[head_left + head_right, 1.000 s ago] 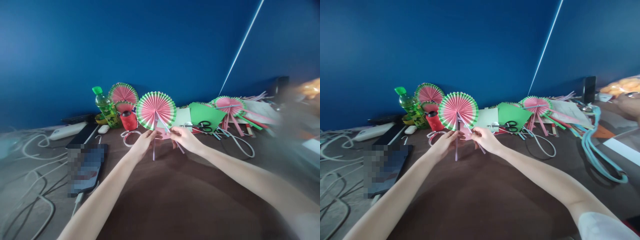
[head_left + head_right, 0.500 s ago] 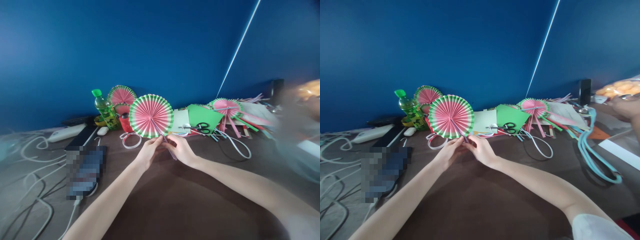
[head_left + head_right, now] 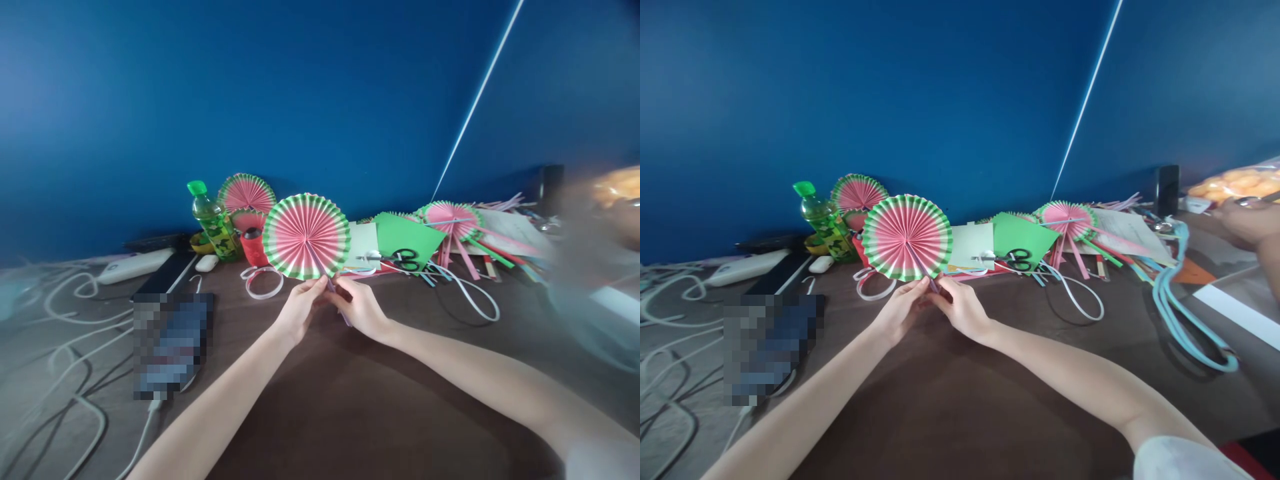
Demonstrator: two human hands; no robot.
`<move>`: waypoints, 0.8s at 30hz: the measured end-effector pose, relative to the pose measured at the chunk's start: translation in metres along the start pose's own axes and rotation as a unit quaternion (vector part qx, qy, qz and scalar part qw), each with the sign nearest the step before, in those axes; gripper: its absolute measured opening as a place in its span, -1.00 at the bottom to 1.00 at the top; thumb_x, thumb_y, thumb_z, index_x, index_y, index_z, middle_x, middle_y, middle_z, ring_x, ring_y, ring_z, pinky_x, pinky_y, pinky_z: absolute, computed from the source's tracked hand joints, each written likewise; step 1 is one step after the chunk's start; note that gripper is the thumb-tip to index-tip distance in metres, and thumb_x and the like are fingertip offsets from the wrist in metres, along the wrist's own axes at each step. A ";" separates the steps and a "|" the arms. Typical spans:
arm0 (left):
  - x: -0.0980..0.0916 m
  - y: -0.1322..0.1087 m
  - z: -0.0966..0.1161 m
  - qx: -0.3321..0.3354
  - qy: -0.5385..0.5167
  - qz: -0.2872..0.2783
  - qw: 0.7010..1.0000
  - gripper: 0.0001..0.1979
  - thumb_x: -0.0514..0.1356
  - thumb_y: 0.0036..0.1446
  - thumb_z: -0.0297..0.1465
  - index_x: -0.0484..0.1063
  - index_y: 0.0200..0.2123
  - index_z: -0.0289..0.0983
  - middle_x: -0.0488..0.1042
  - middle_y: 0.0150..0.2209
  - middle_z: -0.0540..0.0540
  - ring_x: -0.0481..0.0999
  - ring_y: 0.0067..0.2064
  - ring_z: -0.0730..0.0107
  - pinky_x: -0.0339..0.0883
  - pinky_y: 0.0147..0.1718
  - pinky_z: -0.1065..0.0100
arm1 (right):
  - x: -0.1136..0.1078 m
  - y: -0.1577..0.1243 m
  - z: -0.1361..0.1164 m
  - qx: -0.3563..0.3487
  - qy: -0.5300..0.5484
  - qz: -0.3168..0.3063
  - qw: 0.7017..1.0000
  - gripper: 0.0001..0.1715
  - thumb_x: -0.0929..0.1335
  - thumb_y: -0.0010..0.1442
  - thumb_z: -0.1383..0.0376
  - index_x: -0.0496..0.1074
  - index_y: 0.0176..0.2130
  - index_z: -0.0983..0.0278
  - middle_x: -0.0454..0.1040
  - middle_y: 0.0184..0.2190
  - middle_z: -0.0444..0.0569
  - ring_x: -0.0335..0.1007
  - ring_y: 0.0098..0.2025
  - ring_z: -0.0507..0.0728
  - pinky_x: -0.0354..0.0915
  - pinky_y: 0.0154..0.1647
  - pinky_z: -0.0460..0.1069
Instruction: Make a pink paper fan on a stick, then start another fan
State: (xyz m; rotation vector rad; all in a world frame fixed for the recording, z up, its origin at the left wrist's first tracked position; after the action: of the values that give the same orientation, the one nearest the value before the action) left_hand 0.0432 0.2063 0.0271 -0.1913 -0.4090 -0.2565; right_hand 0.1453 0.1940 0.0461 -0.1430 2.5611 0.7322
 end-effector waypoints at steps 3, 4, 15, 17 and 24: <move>0.002 -0.002 0.000 0.002 0.003 -0.002 1.000 -0.76 0.31 -0.15 -0.23 0.48 -0.53 -0.31 0.46 -0.50 0.02 0.38 -0.44 0.53 0.24 -0.37 0.46 | 0.002 -0.001 0.004 0.033 0.041 -0.002 0.999 -0.70 0.26 0.15 0.10 0.18 -0.48 0.23 0.26 -0.61 -0.18 0.24 -0.56 0.02 0.17 -0.50 -0.08; 0.002 -0.002 0.001 0.005 0.006 -0.001 1.000 -0.75 0.31 -0.14 -0.23 0.47 -0.55 -0.31 0.44 -0.52 0.02 0.37 -0.45 0.54 0.24 -0.37 0.47 | 0.003 -0.001 0.006 0.041 0.054 -0.003 0.998 -0.70 0.27 0.14 0.09 0.19 -0.47 0.23 0.26 -0.60 -0.18 0.23 -0.56 0.01 0.17 -0.51 -0.09; 0.001 0.003 -0.005 0.016 0.006 -0.044 0.999 -0.74 0.32 -0.16 -0.24 0.47 -0.54 -0.35 0.42 -0.58 -0.01 0.37 -0.52 0.46 0.28 -0.46 0.37 | 0.013 -0.007 0.014 0.083 0.142 -0.029 0.986 -0.69 0.31 0.09 0.06 0.30 -0.36 0.26 0.34 -0.55 -0.15 0.33 -0.56 0.03 0.25 -0.50 -0.07; 0.001 0.004 -0.006 0.015 0.006 -0.065 0.998 -0.73 0.31 -0.14 -0.23 0.47 -0.53 -0.36 0.42 -0.57 -0.03 0.38 -0.52 0.45 0.28 -0.48 0.35 | 0.012 -0.008 0.013 0.083 0.140 -0.027 0.986 -0.68 0.32 0.09 0.05 0.30 -0.36 0.26 0.34 -0.54 -0.15 0.33 -0.56 0.03 0.26 -0.50 -0.07; 0.005 0.004 0.001 -0.001 -0.033 -0.127 0.991 -0.81 0.31 -0.16 -0.36 0.45 -0.49 -0.37 0.44 -0.52 -0.08 0.41 -0.47 0.39 0.31 -0.44 0.30 | 0.014 -0.009 0.014 0.093 0.200 -0.034 0.975 -0.69 0.32 0.08 0.06 0.29 -0.35 0.25 0.35 -0.55 -0.15 0.32 -0.57 0.03 0.27 -0.55 -0.08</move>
State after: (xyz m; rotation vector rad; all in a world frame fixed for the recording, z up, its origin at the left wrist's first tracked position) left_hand 0.0483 0.2090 0.0292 -0.1496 -0.4987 -0.5027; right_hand 0.1406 0.1940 0.0245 -0.3448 2.9719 0.4697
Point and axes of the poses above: each hand's wrist, its own y-axis towards the middle knuckle, its own x-axis out of the palm, z = x × y, the point moved 7 cm from there along y, towards the middle knuckle
